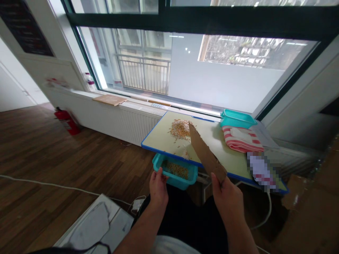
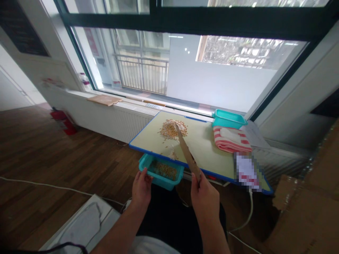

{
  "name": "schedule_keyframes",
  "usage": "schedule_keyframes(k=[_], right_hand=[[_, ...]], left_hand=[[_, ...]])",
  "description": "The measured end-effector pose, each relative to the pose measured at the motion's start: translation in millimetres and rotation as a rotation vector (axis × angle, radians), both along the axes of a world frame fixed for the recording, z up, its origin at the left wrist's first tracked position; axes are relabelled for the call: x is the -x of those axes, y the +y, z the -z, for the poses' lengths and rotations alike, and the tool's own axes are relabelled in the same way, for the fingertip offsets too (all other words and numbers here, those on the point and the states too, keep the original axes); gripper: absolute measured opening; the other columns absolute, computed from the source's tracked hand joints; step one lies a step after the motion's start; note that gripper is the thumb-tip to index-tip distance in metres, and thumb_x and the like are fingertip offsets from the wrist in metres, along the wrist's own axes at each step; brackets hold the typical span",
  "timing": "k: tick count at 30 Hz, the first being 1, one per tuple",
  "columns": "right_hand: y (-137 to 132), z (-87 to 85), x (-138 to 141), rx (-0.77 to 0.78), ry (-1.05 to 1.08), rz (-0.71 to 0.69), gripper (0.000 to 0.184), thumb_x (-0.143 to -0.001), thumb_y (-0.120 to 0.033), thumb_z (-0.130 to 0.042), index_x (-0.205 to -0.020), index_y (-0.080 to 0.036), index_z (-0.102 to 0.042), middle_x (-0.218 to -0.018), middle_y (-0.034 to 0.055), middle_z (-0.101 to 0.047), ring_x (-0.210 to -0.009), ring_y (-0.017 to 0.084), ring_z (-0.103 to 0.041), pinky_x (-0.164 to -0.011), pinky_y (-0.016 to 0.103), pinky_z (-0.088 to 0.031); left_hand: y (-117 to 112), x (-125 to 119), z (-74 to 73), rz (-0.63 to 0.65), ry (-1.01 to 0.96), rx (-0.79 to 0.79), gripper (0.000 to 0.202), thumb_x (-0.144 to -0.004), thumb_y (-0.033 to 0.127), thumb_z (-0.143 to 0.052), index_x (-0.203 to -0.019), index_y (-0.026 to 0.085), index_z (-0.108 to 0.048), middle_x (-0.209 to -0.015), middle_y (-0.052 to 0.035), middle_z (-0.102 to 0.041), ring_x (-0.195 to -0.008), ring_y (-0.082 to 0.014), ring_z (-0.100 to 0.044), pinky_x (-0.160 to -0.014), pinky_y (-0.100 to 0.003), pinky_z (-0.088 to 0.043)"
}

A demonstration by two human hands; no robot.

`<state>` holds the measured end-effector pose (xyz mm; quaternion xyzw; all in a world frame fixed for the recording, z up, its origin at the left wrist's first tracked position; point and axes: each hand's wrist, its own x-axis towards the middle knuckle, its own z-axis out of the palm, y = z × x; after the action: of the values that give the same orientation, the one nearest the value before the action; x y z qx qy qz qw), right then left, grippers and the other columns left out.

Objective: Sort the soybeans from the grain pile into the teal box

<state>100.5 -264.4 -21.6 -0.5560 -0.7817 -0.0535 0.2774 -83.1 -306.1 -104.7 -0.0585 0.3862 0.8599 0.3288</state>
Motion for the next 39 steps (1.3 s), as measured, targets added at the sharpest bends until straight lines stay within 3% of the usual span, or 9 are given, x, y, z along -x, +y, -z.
schedule_keyframes(k=[16, 28, 34, 39], right_hand=[[-23, 5.5, 26, -0.118, 0.019, -0.191, 0.042, -0.092, -0.037, -0.036, -0.097, -0.01, -0.068, -0.058, 0.0065, -0.066, -0.053, 0.016, -0.063, -0.051, 0.022, -0.039], [-34, 5.5, 30, -0.098, 0.082, -0.274, 0.039, -0.091, -0.034, -0.038, -0.102, -0.011, -0.067, -0.064, 0.0076, -0.069, -0.056, 0.016, -0.065, -0.055, 0.02, -0.044], [11, -11.7, 32, -0.091, 0.249, -0.297, 0.041, -0.087, -0.04, -0.043, -0.1, -0.011, -0.068, -0.08, 0.0124, -0.071, -0.074, 0.022, -0.068, -0.067, 0.027, -0.049], [72, -37.7, 58, 0.135, 0.602, -0.37, 0.038, -0.076, -0.044, -0.055, -0.093, -0.013, -0.07, -0.083, 0.0092, -0.072, -0.082, 0.026, -0.065, -0.069, 0.033, -0.049]], left_hand=[[-3, 2, -2.3, -0.001, 0.0, 0.013, 0.025, -0.06, 0.027, -0.075, -0.069, 0.016, -0.054, -0.056, 0.0064, -0.049, -0.05, -0.0062, -0.047, -0.051, -0.02, -0.039], [-4, 4, -5.0, -0.002, -0.024, -0.004, 0.025, -0.06, 0.025, -0.075, -0.068, 0.016, -0.053, -0.056, 0.0064, -0.049, -0.05, -0.0068, -0.047, -0.051, -0.02, -0.04], [-5, 6, -4.2, -0.004, -0.019, 0.015, 0.023, -0.061, 0.026, -0.074, -0.068, 0.016, -0.054, -0.055, 0.0061, -0.049, -0.05, -0.0062, -0.046, -0.05, -0.019, -0.04], [-7, 9, -2.5, -0.009, -0.035, 0.035, 0.024, -0.062, 0.028, -0.074, -0.069, 0.017, -0.054, -0.056, 0.0056, -0.05, -0.051, -0.0068, -0.049, -0.051, -0.019, -0.042]])
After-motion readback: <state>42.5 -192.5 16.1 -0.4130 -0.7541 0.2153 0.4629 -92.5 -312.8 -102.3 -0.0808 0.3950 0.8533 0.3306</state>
